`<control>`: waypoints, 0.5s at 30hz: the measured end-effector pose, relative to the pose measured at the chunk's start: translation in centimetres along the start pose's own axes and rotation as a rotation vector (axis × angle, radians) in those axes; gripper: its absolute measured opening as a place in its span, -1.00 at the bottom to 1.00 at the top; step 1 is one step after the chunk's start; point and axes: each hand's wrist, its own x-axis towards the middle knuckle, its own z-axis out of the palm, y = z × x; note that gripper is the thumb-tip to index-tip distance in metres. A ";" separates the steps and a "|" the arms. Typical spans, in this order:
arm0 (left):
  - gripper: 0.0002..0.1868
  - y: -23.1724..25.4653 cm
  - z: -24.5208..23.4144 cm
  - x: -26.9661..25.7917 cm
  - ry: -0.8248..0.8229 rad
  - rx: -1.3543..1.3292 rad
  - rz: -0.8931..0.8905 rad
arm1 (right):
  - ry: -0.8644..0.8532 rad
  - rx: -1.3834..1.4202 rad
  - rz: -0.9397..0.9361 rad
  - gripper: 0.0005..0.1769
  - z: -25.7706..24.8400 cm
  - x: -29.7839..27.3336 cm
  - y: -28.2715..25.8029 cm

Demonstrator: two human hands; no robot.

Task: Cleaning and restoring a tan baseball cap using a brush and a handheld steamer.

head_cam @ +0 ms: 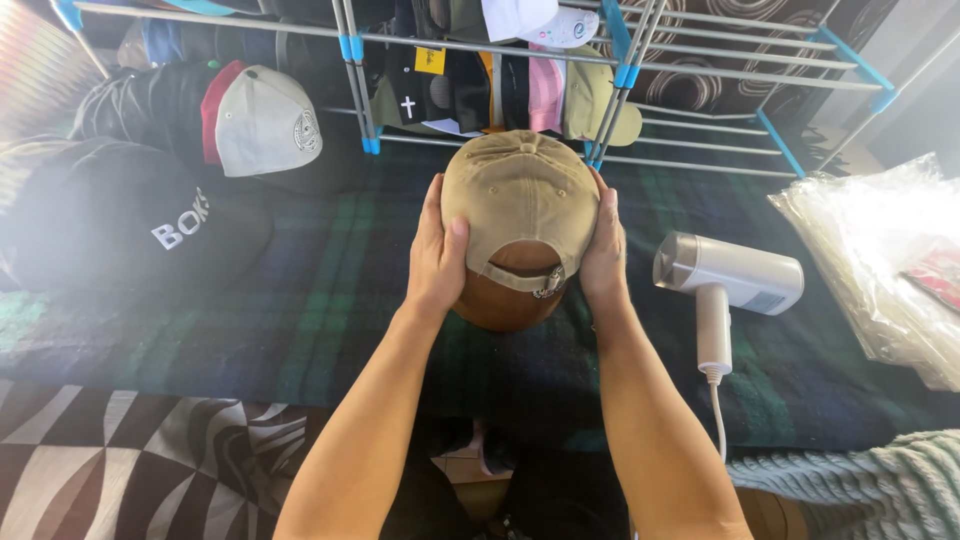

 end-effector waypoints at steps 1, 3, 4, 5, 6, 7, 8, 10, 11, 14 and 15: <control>-0.15 -0.7 0.0 -0.1 -0.003 -0.001 0.003 | 0.004 -0.001 -0.002 -0.31 -0.2 0.0 0.4; 0.00 -2.4 0.1 -0.5 -0.012 0.059 0.089 | 0.004 -0.064 -0.063 -0.28 -0.6 -0.1 1.4; 0.00 -2.8 0.2 -0.4 -0.018 0.058 0.084 | 0.008 -0.066 -0.057 -0.28 -0.7 -0.3 1.8; 0.03 -3.3 0.2 -0.3 -0.024 0.059 0.124 | 0.003 -0.067 -0.099 -0.29 -0.7 -0.4 2.2; 0.06 -3.7 0.1 -0.2 -0.030 0.060 0.164 | -0.001 -0.068 -0.142 -0.30 -0.7 -0.6 2.5; 0.06 -3.2 -0.1 -0.4 -0.032 0.059 0.169 | 0.003 -0.068 -0.145 -0.30 -0.9 -0.3 3.2; 0.06 -2.6 -0.3 -0.6 -0.003 0.051 0.207 | -0.004 -0.071 -0.193 -0.30 -1.2 -0.1 3.8; 0.07 -1.8 -0.3 -0.8 0.022 0.044 0.243 | -0.008 -0.072 -0.237 -0.30 -1.8 -0.1 4.0; 0.13 -1.7 -0.1 -1.2 0.045 0.031 0.283 | -0.071 -0.088 -0.277 -0.21 -2.1 -0.6 3.6; 0.27 -2.0 0.1 -2.1 0.043 0.098 0.347 | -0.186 -0.145 -0.265 0.17 -2.1 -2.1 2.2; 0.33 -2.0 0.4 -2.2 0.007 0.170 0.384 | -0.222 -0.193 -0.221 0.47 -2.2 -2.5 1.5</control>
